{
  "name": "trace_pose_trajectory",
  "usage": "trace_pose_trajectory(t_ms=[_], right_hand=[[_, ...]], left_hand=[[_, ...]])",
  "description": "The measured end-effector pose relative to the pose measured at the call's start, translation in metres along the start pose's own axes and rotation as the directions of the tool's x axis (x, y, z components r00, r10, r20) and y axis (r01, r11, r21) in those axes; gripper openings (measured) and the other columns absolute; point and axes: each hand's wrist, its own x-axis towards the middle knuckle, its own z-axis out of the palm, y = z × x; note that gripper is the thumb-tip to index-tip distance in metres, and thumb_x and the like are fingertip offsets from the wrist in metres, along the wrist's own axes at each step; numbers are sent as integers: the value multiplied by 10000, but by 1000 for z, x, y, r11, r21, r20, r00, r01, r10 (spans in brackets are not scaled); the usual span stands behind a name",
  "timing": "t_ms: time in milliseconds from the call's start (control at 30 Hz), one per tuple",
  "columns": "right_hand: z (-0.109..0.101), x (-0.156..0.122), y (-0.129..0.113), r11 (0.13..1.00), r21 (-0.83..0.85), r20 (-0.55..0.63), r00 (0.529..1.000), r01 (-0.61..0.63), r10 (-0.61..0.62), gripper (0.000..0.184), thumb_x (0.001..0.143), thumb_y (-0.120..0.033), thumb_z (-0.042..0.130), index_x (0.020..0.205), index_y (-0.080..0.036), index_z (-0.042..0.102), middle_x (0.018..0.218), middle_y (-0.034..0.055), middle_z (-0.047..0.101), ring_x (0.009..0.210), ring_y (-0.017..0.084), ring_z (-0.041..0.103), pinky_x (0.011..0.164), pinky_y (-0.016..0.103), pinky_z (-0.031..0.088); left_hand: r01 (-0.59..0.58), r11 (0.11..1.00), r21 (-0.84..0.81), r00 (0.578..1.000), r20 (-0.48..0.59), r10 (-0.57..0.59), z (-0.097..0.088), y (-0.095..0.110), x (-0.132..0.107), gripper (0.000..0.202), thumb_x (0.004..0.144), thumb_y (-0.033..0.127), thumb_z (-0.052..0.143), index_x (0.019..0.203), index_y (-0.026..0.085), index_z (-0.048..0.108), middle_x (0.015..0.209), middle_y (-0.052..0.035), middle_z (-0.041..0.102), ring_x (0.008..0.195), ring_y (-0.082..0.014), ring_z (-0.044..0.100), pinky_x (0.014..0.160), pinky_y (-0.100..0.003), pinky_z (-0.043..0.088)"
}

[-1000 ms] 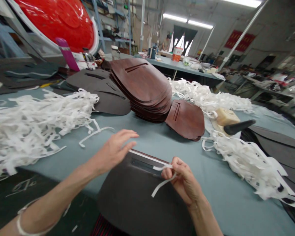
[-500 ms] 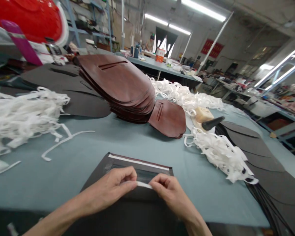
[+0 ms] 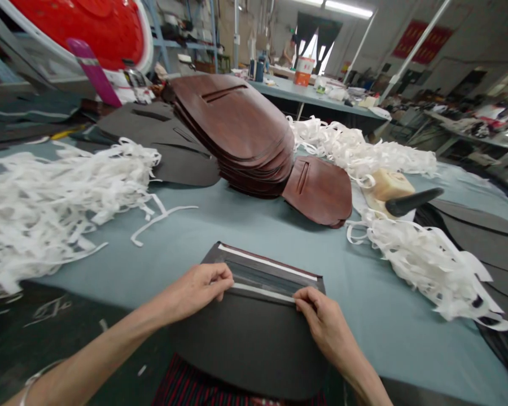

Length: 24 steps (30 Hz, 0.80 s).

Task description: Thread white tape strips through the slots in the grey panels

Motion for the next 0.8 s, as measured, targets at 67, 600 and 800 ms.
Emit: trace_pose_trajectory(t_ms=[67,600,800], right_hand=[[-1,-1,1,999,35,9,1000,6,-7,178,899,-332,522,775,-214,572,683,-5,560,637,144,505,606,256,363],[7,-4,8,959,209,-26,979,-192,202,431,787,-523,607,1026,-168,658,626,5,592,529,139,533,512,240,427],[9,-8,15,999,-7,-23,999,43,-43,210,872,-408,537,865,-221,634,797,16,629,727,149,591,677,234,452]], left_hand=[[27,995,-93,999,-17,-29,-3,-4,-1,303,867,460,463,778,185,552,628,36,562,573,-116,451,551,-218,303],[87,984,-155,991,-84,-101,-8,-22,-4,288,868,444,452,894,183,571,744,12,615,548,-112,537,539,-230,374],[93,945,314,918,-395,41,-14,-6,2,302,904,455,413,786,207,539,749,5,596,711,-161,547,646,-273,349]])
